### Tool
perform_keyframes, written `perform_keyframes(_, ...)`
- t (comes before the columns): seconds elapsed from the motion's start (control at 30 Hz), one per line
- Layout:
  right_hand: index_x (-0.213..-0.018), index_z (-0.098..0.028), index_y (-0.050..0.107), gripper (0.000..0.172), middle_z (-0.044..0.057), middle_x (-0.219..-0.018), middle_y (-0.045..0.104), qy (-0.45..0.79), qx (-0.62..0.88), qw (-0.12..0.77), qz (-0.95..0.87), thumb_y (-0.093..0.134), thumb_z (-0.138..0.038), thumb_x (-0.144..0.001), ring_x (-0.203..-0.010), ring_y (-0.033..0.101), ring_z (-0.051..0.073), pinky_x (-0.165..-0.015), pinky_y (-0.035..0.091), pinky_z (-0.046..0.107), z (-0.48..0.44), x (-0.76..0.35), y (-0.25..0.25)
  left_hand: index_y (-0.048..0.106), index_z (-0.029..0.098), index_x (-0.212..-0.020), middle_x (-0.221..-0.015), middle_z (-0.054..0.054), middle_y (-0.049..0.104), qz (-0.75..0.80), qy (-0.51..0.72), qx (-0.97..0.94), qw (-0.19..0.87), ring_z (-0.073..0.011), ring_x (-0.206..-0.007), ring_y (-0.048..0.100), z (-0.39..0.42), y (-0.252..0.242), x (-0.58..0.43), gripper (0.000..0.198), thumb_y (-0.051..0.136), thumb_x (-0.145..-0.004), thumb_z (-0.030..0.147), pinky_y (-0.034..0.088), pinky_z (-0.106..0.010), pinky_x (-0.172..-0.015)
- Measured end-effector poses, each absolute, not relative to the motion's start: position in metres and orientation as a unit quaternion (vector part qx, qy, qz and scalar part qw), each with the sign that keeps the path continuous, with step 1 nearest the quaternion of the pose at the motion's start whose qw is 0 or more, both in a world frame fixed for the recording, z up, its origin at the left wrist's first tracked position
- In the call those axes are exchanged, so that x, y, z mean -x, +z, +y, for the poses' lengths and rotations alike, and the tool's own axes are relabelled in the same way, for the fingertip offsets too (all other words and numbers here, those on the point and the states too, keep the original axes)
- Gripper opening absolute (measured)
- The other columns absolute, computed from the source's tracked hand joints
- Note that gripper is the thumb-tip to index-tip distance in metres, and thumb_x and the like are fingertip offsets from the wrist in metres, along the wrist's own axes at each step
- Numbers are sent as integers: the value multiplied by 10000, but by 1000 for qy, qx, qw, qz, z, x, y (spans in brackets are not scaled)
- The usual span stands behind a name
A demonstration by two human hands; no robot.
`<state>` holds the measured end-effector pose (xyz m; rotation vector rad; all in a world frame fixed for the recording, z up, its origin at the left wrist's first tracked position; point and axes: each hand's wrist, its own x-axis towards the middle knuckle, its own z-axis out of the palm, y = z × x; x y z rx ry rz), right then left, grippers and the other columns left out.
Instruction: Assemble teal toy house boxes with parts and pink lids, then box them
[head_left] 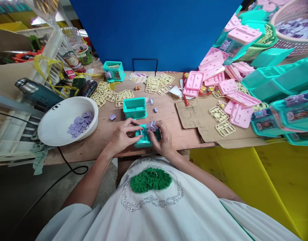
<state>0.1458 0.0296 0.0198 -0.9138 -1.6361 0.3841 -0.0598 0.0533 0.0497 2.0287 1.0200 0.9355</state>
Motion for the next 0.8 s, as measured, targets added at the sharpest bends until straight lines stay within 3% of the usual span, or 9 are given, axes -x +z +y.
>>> perform_keyframes(0.8, -1097, -245, 549, 117, 34, -949, 645, 180, 392, 573, -697, 607, -194, -1009, -844, 612, 186, -746, 505, 316, 31, -145, 18, 833, 221, -1077, -1129, -103, 715, 392, 347, -773, 358, -216, -1033, 718, 57, 47, 63, 204, 776, -889, 279, 606, -334, -876)
